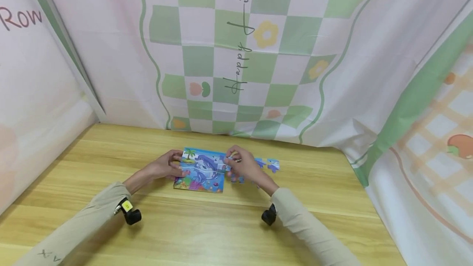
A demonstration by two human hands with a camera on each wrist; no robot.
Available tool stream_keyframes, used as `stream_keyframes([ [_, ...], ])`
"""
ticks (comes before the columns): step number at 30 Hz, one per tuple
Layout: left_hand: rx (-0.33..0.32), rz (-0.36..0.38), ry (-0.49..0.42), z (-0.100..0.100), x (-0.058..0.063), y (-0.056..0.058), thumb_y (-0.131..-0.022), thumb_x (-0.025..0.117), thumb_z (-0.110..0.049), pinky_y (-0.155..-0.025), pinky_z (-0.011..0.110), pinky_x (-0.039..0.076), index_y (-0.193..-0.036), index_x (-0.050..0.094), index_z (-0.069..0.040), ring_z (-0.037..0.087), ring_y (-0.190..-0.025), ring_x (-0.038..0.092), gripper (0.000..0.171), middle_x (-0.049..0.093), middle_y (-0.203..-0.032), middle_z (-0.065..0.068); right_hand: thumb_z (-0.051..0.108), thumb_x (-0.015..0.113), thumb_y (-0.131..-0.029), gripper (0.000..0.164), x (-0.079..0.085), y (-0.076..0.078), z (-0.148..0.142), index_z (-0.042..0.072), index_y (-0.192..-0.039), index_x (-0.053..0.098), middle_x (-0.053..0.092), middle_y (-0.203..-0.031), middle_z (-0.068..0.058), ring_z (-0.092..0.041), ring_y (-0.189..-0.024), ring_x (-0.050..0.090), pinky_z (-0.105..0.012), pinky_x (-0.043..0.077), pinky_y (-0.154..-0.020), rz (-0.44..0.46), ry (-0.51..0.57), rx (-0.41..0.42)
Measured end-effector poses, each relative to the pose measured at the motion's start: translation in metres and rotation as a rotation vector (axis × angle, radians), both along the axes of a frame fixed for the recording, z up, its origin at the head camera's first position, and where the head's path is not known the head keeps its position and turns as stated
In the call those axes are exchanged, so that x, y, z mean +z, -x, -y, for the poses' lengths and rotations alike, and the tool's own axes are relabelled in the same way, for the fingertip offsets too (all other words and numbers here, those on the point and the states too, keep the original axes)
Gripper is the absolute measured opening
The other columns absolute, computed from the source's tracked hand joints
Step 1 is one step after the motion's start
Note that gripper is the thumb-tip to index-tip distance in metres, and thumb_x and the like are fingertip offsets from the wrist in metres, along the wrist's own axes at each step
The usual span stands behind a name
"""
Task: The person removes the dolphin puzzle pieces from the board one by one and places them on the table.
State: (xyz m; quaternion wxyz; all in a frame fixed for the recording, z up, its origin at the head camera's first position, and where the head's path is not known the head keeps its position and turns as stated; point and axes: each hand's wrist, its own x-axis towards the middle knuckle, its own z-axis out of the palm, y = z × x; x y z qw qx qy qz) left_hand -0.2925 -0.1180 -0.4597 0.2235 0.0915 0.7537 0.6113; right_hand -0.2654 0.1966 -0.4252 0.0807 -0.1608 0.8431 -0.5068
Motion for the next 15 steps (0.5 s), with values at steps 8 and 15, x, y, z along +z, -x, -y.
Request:
stream_keyframes([
  [8,-0.006,0.007,-0.009,0.000,0.001,0.000,-0.089,0.080,-0.001,-0.084,0.036,0.068,-0.156,0.029,0.004,0.023,-0.099,0.067,0.084,0.046,-0.144,0.026,0.013,0.068,-0.102,0.032,0.002,-0.010,-0.029,-0.006,-0.127,0.060,0.069,-0.102,-0.022,-0.030,-0.072,0.073,-0.039,0.067,-0.056,0.009,0.016,-0.084],
  [15,-0.020,-0.006,-0.008,0.001,0.001,-0.001,-0.089,0.080,-0.003,-0.087,0.040,0.068,-0.158,0.025,0.004,0.025,-0.101,0.067,0.089,0.042,-0.147,0.028,0.013,0.072,-0.100,0.037,0.004,-0.023,-0.061,-0.011,-0.124,0.056,0.070,-0.106,-0.025,-0.022,-0.070,0.070,-0.033,0.068,-0.062,-0.016,0.037,-0.180],
])
